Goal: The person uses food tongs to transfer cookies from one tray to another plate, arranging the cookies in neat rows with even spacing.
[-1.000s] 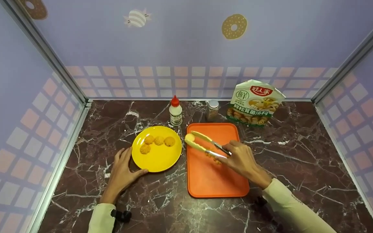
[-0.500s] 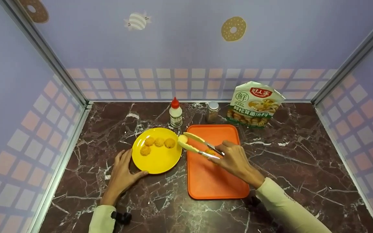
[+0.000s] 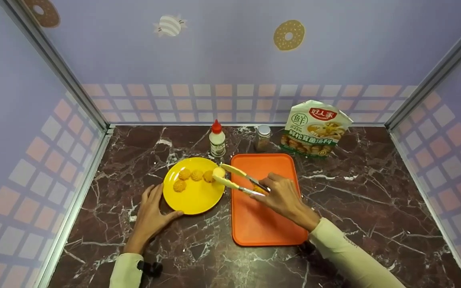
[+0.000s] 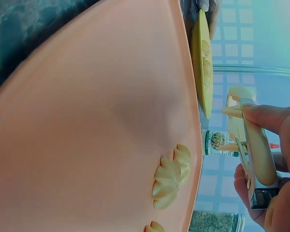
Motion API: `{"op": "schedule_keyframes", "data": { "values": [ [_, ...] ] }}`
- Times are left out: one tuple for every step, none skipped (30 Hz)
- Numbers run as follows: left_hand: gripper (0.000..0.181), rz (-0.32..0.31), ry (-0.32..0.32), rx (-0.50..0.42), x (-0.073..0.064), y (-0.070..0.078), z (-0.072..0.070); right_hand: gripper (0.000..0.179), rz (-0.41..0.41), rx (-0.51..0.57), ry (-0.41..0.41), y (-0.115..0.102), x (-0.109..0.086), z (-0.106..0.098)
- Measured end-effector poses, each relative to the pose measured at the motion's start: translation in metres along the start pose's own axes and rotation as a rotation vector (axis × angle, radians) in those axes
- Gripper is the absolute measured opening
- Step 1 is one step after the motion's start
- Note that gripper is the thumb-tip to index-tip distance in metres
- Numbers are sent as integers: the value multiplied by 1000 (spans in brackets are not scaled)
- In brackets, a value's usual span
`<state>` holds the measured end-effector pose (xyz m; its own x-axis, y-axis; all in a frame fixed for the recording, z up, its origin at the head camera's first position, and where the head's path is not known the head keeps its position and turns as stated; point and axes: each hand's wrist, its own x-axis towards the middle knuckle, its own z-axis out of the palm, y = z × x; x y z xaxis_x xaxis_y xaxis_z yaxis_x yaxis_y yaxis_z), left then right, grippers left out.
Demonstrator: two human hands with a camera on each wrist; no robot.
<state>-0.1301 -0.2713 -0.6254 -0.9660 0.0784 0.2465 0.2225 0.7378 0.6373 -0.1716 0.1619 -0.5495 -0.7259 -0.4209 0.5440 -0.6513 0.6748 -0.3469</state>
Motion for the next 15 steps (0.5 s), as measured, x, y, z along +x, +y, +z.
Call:
{"op": "schedule_keyframes", "data": {
  "values": [
    [121, 2, 4, 0, 0, 0, 0, 37, -1, -1, -2, -1, 1, 1],
    [121, 2, 7, 0, 0, 0, 0, 37, -1, -2, -5, -2, 2, 3],
    [121, 2, 10, 1, 0, 0, 0, 38, -1, -1, -8, -2, 2, 4],
    [121, 0, 9, 0, 0, 0, 0, 38, 2, -1, -13, -3, 3, 5],
    [121, -4, 6, -1, 0, 0, 0, 38, 6, 2, -17, -4, 4, 6],
    [121, -8, 2, -2, 0, 1, 0, 38, 9, 7, -23, -5, 5, 7],
    [121, -14, -3, -2, 0, 1, 0, 38, 12, 11, -27, -6, 5, 8],
    [122, -19, -9, -2, 1, 1, 0, 38, 13, 14, -30, -6, 6, 9],
    [122, -23, -15, -2, 1, 1, -1, 38, 13, 15, -34, -7, 6, 10],
    [123, -28, -22, -2, 1, 1, -1, 38, 13, 15, -35, -8, 7, 11],
    [123, -32, -26, -2, 1, 1, -1, 38, 12, 17, -34, -8, 7, 12],
    [123, -36, -28, -1, 1, 1, -1, 39, 8, 15, -33, -9, 7, 14],
    [123, -40, -30, 0, 1, 1, -1, 39, 4, 12, -33, -9, 8, 15],
    [123, -42, -32, 1, 1, 1, -1, 39, 3, 11, -32, -10, 8, 16],
    [123, -42, -33, 2, 1, 1, -1, 39, 3, 11, -34, -10, 8, 17]
  ]
}}
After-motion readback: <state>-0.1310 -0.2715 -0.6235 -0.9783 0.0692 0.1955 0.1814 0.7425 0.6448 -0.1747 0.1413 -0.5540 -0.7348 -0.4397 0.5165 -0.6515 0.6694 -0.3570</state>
